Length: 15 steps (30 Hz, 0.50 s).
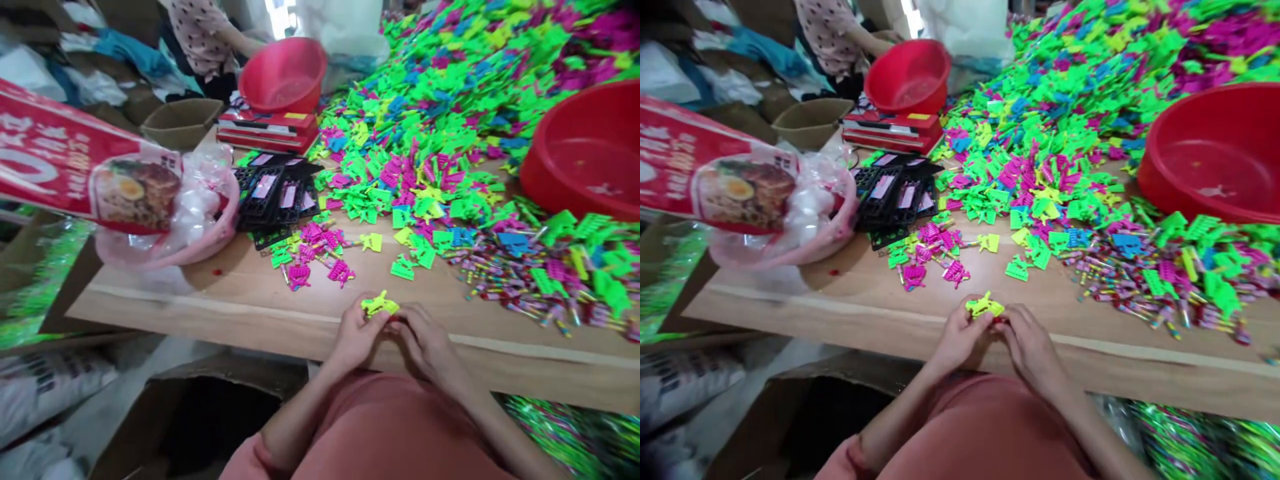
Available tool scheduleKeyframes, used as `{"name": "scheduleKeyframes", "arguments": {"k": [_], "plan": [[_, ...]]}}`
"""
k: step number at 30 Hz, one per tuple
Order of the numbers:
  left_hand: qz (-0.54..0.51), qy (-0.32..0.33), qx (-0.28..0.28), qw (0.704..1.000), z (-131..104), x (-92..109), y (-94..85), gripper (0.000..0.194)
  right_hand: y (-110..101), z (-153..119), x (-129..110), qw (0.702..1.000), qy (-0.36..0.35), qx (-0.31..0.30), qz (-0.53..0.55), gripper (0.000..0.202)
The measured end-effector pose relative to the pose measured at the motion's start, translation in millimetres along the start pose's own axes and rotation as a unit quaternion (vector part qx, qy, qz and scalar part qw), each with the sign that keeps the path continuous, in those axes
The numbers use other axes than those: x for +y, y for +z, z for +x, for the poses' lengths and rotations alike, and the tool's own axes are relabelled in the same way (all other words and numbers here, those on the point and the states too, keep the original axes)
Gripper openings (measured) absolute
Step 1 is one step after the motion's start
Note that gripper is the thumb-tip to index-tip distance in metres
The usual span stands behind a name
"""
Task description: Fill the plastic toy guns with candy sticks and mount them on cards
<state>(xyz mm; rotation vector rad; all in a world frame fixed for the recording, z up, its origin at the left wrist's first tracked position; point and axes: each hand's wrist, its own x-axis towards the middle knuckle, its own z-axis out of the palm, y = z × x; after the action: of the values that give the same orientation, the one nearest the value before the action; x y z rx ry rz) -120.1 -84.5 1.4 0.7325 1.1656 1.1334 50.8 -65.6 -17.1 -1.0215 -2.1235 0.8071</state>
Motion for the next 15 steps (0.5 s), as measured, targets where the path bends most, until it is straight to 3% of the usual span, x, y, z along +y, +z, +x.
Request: {"name": "scheduleKeyframes", "arguments": {"k": [3, 7, 11, 15], "plan": [[-0.044, -0.026, 0.076, 0.996, -8.9, 8.8, -48.7, 0.039, 11.6, 10.7, -1.7, 0.999, -0.024, -0.046, -0.006, 0.018], [0.024, 0.041, 0.231, 0.972, -11.0, 34.4, -122.1, 0.064, 8.7, 20.9, 8.2, 0.997, -0.005, -0.064, -0.045, 0.017], [0.153, 0.127, 0.340, 0.919, 1.5, 61.1, -184.2, 0.066, 6.0, 26.6, 14.6, 0.995, 0.042, -0.066, -0.069, 0.018], [0.269, 0.153, 0.404, 0.861, 17.1, 74.2, -230.5, 0.070, -1.9, 28.5, 20.1, 0.992, 0.070, -0.062, -0.084, 0.020]]}}
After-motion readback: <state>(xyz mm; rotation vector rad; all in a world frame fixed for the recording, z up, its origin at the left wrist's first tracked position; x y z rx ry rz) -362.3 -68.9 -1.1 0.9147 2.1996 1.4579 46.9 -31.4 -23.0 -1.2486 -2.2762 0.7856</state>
